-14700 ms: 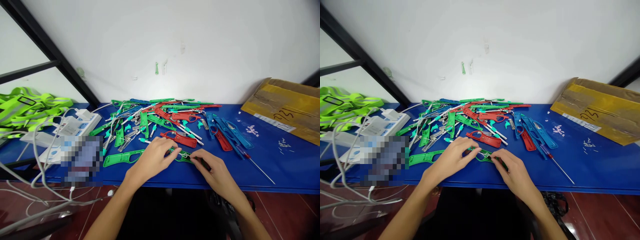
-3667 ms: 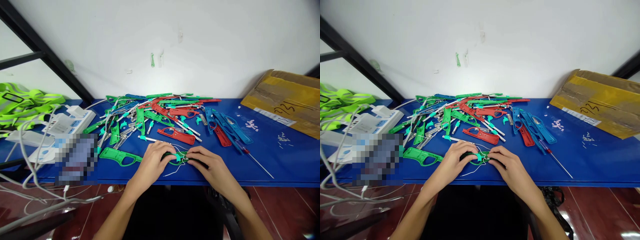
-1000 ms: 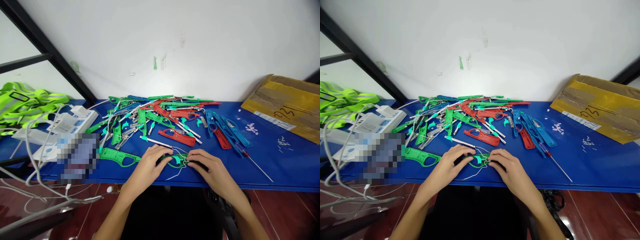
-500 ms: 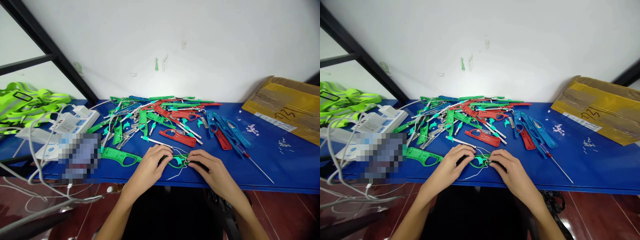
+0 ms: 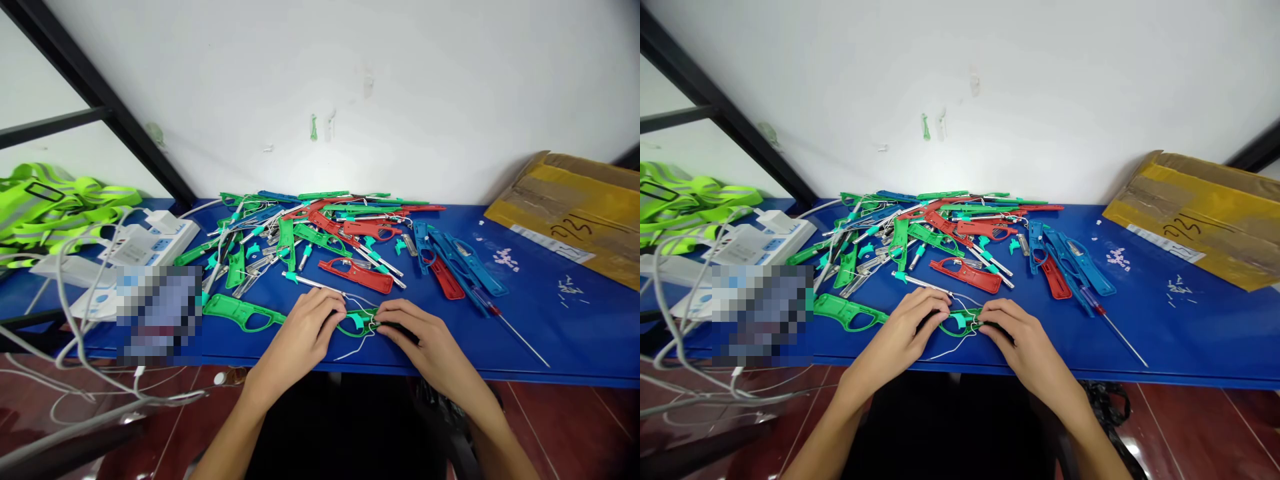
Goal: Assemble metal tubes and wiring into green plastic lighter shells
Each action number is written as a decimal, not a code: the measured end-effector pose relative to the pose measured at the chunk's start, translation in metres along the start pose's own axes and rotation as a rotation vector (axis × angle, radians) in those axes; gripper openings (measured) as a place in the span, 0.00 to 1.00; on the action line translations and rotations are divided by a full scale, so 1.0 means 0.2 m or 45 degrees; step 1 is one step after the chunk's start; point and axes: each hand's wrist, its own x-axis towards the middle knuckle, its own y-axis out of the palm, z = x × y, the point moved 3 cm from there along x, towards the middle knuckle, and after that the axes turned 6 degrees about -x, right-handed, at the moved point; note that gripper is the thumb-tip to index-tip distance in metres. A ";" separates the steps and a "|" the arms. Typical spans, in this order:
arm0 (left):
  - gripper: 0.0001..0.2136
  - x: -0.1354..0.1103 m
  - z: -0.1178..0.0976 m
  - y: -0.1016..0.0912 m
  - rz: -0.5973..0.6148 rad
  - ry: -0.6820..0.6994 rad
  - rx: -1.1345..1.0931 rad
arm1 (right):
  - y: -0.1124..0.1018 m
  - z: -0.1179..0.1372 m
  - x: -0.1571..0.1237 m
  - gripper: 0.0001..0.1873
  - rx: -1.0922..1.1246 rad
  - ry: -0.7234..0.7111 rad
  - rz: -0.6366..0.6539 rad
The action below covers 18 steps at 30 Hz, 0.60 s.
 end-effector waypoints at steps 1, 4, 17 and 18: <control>0.07 0.00 0.00 0.00 0.004 -0.002 -0.001 | 0.00 0.00 0.00 0.08 -0.001 0.002 0.000; 0.08 0.01 0.00 0.00 0.004 -0.012 -0.006 | 0.00 0.00 0.00 0.07 -0.007 0.005 0.003; 0.07 0.01 0.03 0.01 -0.043 0.002 -0.111 | 0.01 0.00 0.00 0.07 -0.022 -0.019 0.004; 0.07 0.01 0.03 0.01 -0.047 0.012 -0.116 | 0.01 0.00 0.00 0.07 -0.024 -0.018 0.001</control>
